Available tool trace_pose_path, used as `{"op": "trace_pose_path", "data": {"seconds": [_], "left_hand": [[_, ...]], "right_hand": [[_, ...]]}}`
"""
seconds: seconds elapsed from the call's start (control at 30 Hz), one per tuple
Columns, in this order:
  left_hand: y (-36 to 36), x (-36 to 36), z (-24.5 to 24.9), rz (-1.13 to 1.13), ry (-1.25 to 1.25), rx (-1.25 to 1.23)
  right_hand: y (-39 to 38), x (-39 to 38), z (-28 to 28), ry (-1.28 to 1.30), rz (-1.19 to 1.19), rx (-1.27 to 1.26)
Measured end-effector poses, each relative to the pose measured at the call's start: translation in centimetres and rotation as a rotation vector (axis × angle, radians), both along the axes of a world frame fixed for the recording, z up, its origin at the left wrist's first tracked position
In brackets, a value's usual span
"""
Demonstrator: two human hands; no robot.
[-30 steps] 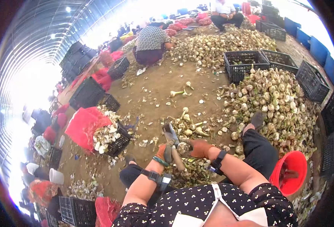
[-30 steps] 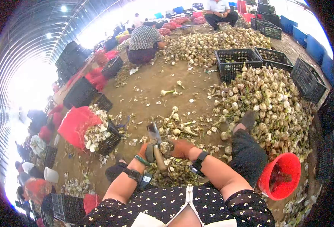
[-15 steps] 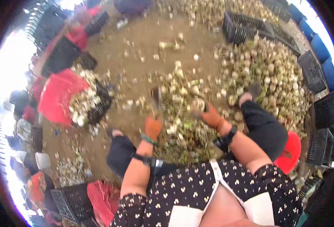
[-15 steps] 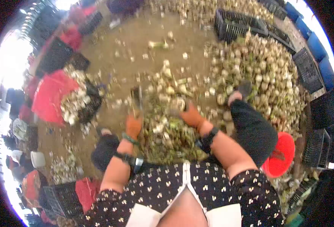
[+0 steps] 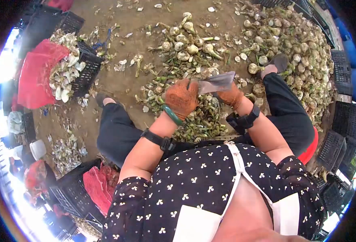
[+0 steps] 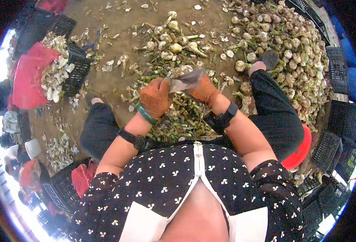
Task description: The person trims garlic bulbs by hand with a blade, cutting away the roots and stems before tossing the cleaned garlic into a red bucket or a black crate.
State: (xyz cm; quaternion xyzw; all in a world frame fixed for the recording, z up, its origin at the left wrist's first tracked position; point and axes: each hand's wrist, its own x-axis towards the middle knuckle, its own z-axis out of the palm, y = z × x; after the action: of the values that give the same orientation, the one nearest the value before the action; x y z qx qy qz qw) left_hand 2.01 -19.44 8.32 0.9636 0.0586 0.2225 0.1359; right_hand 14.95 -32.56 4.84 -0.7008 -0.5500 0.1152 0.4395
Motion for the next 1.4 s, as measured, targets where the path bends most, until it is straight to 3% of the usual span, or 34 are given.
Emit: {"op": "trace_pose_path", "data": {"seconds": [0.1,0.13,0.17,0.27,0.3,0.4,0.43,0.47,0.53,0.57,0.6,0.67,0.7,0.8,0.93,1.03,1.1,1.23,1.27,1.4], "left_hand": [[-0.3,-0.1,0.0,0.015,0.025,-0.023],[0.1,-0.1,-0.9,0.014,0.030,-0.027],[1.1,-0.2,-2.6,0.137,0.224,-0.096],[5.6,-2.0,-5.7,0.589,0.737,-0.373],[5.8,-1.8,-5.6,0.550,0.715,-0.350],[4.2,-1.6,-2.8,0.548,0.635,-0.451],[4.6,-2.2,-6.3,0.551,0.492,-0.487],[4.3,-2.2,-6.0,0.555,0.506,-0.490],[3.7,-1.7,-5.4,0.426,0.183,-0.850],[3.3,-1.6,-5.4,0.447,0.159,-0.799],[2.7,-1.5,-4.7,0.450,0.162,-0.803],[1.8,-1.3,-3.3,0.333,0.035,-0.923],[1.7,-1.2,-3.6,0.298,0.000,-0.760],[1.7,-1.1,-2.9,0.298,0.049,-0.679],[1.9,-0.9,-1.9,0.212,0.014,-0.662],[1.5,-1.0,-2.2,0.213,-0.085,-0.477],[1.2,-1.0,-1.9,0.229,-0.141,-0.408],[0.6,-1.2,-2.0,0.231,-0.111,-0.461],[0.5,-1.1,-1.9,0.241,-0.108,-0.434],[0.8,-1.3,-2.7,0.213,-0.100,-0.577]], "right_hand": [[0.1,-0.1,0.1,0.087,-0.008,-0.111],[-0.1,-0.5,0.7,0.352,-0.109,-0.171],[0.1,-1.3,2.0,0.618,-0.208,-0.233],[-0.5,-2.5,4.6,0.402,-0.230,-0.174],[-0.7,-1.9,3.0,0.260,-0.380,-0.315],[-0.5,0.3,1.1,0.290,-0.453,-0.459],[-1.0,0.8,-1.4,0.425,-0.485,-0.333],[-0.5,0.8,-1.8,0.638,-0.411,-0.137],[-0.4,1.2,-2.1,1.248,-0.147,-0.046],[-1.0,1.1,-1.9,1.332,-0.137,-0.051],[0.0,0.0,0.6,1.396,-0.278,-0.098],[0.2,-0.6,0.4,1.457,-0.247,-0.027],[0.3,-0.7,0.3,1.461,-0.241,-0.028],[0.1,-1.0,0.2,1.438,-0.110,-0.047],[0.2,-1.5,0.4,1.134,-0.083,-0.098],[0.3,-1.4,0.2,0.946,-0.005,-0.105],[0.4,-0.9,-0.9,0.217,0.134,0.122],[0.3,-0.9,-1.3,0.147,0.123,0.074],[0.3,-1.0,-1.6,0.585,0.092,0.023],[0.3,-0.5,-0.1,1.406,0.111,-0.170]]}}
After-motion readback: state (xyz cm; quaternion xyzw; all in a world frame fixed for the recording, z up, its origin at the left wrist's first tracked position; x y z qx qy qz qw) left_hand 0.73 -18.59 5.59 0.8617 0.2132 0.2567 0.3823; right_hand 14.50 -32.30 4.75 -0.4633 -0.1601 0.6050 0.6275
